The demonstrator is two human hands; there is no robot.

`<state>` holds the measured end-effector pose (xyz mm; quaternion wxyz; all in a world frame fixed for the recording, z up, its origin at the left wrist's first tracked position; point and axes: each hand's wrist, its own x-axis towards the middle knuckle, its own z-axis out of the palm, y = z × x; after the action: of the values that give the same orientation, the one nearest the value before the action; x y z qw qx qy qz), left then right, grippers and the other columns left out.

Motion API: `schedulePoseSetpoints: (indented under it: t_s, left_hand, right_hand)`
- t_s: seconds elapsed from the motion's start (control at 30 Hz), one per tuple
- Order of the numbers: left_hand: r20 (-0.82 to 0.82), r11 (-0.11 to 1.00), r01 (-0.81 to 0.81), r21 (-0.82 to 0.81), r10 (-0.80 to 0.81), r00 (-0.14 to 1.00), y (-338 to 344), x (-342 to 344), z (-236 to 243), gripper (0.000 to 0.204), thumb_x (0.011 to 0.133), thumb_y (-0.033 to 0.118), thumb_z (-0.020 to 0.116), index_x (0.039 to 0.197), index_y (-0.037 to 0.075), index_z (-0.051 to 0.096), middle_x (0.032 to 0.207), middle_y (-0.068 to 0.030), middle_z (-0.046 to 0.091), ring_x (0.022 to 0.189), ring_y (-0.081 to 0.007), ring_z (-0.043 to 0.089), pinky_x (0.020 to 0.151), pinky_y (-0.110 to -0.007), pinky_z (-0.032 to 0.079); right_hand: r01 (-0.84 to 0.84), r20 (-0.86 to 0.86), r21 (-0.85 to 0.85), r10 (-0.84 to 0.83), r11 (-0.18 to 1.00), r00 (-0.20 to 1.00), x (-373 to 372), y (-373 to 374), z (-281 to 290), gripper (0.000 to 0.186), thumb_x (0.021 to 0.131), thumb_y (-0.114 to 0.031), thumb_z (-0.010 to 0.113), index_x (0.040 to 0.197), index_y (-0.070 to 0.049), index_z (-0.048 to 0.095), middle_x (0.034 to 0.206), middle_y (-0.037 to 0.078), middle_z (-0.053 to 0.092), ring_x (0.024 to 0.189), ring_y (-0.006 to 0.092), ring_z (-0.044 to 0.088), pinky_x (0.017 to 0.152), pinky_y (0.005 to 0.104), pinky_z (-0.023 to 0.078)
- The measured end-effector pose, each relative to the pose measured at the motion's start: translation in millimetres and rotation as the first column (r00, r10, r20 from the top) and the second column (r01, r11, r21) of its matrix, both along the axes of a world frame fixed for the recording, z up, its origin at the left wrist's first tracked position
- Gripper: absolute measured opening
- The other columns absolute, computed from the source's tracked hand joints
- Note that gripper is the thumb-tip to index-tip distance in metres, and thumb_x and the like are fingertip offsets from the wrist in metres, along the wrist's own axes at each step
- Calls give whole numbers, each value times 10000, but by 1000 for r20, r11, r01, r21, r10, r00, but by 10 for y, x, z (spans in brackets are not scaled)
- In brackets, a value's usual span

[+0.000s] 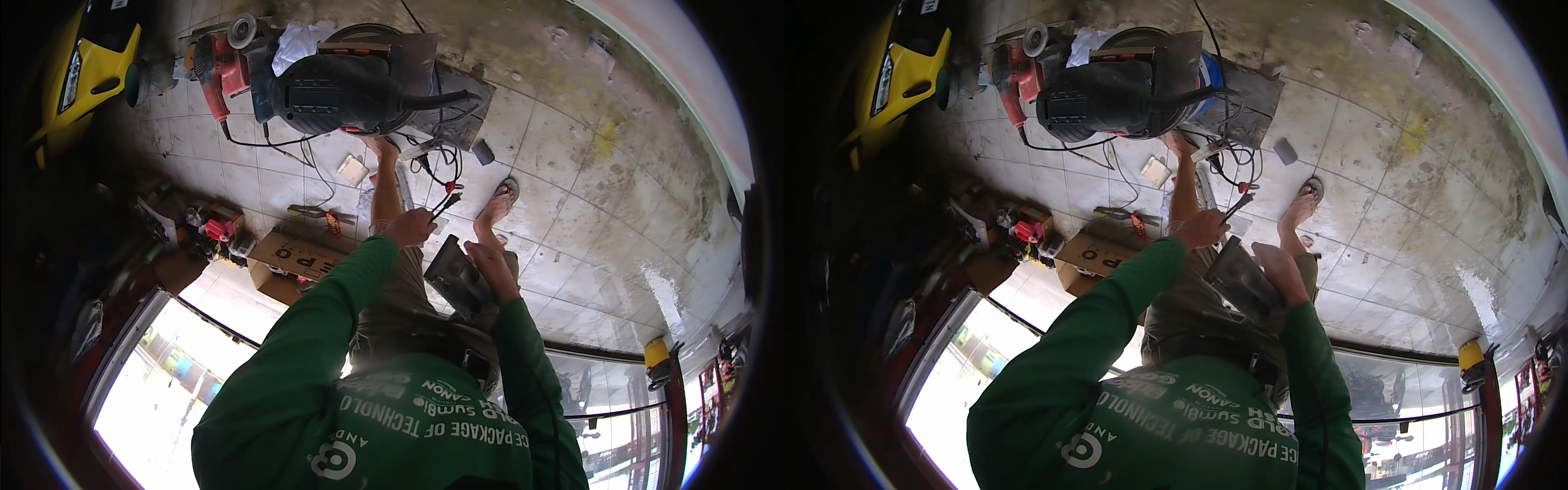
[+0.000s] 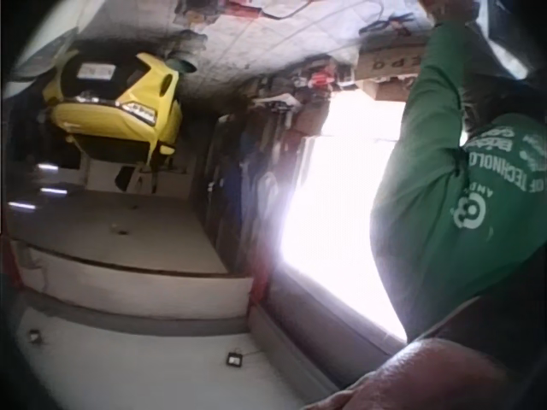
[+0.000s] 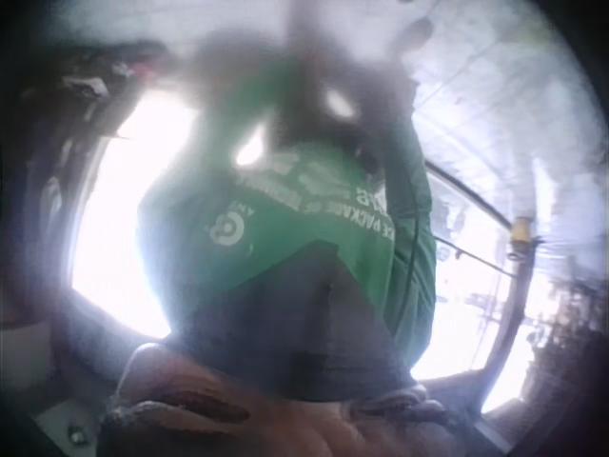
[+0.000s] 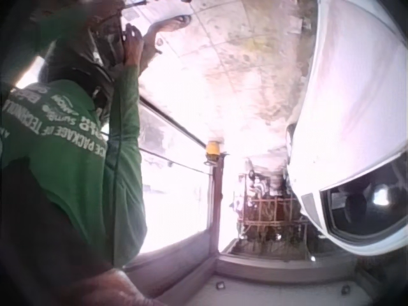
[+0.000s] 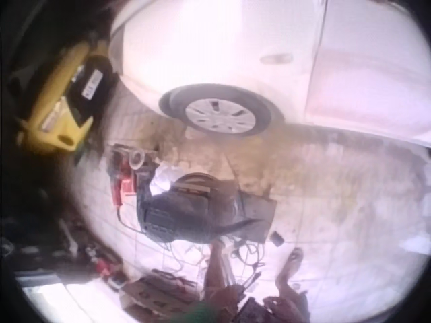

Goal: The person sands the surface of a white car door using a handheld sanding block and later a power sander. The person moves around the door, applies sanding motions, and briefly inspects the sanding block before resuming work.

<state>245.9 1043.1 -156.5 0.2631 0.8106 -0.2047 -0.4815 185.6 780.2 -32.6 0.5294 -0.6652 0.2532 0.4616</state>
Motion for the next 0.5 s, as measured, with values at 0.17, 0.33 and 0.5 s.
schedulePoseSetpoints:
  t_s: [0.17,0.33,0.5]
  left_hand:
    - [42,934,-56,353,44,998,-198,31,-189,223,915,158,575,1034,13,695,1080,-222,690,1012,-390,690,885,-494,561]
    - [33,900,182,397,-212,977,-426,-738,178,214,877,172,601,962,41,748,992,-175,746,996,-348,728,867,-502,574]
    - [114,905,187,383,-247,962,-667,-1034,759,210,904,170,581,958,67,756,990,-124,752,954,-298,742,814,-470,577]
  right_hand:
    - [64,148,33,-68,997,987,-93,-580,267,494,968,-370,658,1262,27,657,1112,131,722,969,209,673,879,320,513]
    - [188,-4,16,-188,982,982,-214,-1183,543,471,976,-388,659,1225,9,707,1089,85,746,966,147,669,872,302,518]
    - [28,-99,42,-24,999,995,-311,-1637,813,522,967,-394,679,1294,13,662,1120,110,746,1007,147,682,892,294,525]
